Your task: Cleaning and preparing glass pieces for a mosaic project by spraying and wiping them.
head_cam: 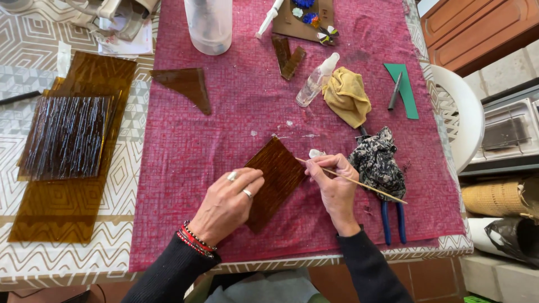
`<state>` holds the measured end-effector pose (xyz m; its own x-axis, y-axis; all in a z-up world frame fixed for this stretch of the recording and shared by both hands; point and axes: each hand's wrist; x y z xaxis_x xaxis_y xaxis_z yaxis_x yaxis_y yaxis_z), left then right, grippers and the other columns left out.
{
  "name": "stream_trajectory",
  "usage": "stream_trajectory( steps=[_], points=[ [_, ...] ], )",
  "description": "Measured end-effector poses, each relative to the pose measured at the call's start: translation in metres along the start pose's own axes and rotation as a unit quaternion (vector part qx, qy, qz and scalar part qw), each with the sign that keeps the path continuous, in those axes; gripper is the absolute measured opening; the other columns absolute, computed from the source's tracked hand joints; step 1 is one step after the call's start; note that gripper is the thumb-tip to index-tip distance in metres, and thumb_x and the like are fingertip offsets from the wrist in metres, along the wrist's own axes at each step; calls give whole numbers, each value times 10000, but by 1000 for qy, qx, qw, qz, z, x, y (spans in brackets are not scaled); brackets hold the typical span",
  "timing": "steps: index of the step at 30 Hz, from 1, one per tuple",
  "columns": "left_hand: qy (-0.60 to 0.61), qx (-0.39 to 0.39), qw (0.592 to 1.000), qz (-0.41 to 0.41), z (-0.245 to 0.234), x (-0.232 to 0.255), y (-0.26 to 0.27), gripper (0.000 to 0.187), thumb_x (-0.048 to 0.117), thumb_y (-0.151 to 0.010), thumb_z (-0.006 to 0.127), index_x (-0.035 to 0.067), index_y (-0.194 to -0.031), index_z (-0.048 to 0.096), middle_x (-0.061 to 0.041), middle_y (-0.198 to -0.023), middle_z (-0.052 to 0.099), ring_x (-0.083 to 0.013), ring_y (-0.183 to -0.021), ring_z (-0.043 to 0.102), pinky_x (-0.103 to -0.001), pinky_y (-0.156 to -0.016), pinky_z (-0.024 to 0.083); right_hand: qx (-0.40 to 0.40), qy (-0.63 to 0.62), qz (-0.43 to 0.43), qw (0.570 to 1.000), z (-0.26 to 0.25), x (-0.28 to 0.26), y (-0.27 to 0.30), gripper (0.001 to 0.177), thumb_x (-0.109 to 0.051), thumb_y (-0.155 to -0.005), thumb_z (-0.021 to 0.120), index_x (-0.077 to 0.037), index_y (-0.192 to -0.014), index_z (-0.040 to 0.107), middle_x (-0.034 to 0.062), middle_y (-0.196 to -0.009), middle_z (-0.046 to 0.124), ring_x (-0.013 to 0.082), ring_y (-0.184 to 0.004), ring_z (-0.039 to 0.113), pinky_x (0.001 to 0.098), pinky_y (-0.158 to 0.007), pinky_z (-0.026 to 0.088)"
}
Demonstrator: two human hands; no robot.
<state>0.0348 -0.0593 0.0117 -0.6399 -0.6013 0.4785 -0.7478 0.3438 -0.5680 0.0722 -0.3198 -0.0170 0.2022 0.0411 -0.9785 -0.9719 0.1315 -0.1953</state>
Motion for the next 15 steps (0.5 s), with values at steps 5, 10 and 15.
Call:
stream_trajectory(
  steps=[5,10,15],
  points=[
    [8,-35,998,43,-1,2,1,326,-27,-792,627,-26,-1110,699,-131,-1210,692,-299,-1173,657,-421,-1011,526,-9,-15,18,1000,15,-3,-15,160,-4,-944,740,-35,-893,591,133,-953,750,104,-755,703,217,-628,563],
    [-30,-1,999,-13,0,-1,0,318,-21,-804,645,-17,-1119,693,-134,-1209,694,-300,-1168,656,-421,-1010,525,-12,-7,36,999,28,-10,-33,143,-18,-932,751,-41,-912,611,119,-972,752,92,-749,692,208,-641,558],
    [-67,35,995,-68,3,0,-1,312,43,-845,695,-16,-1151,682,-131,-1208,697,-298,-1157,655,-419,-996,521,-28,-51,47,997,31,-1,-29,161,-73,-931,768,-52,-924,608,91,-932,737,79,-738,685,206,-646,560]
  ],
)
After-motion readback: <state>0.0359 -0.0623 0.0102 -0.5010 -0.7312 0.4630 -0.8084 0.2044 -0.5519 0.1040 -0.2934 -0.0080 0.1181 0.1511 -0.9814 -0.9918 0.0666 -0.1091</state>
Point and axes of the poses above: each hand's wrist, its own y-axis away from the middle knuckle, its own z-axis out of the palm, x = y × z
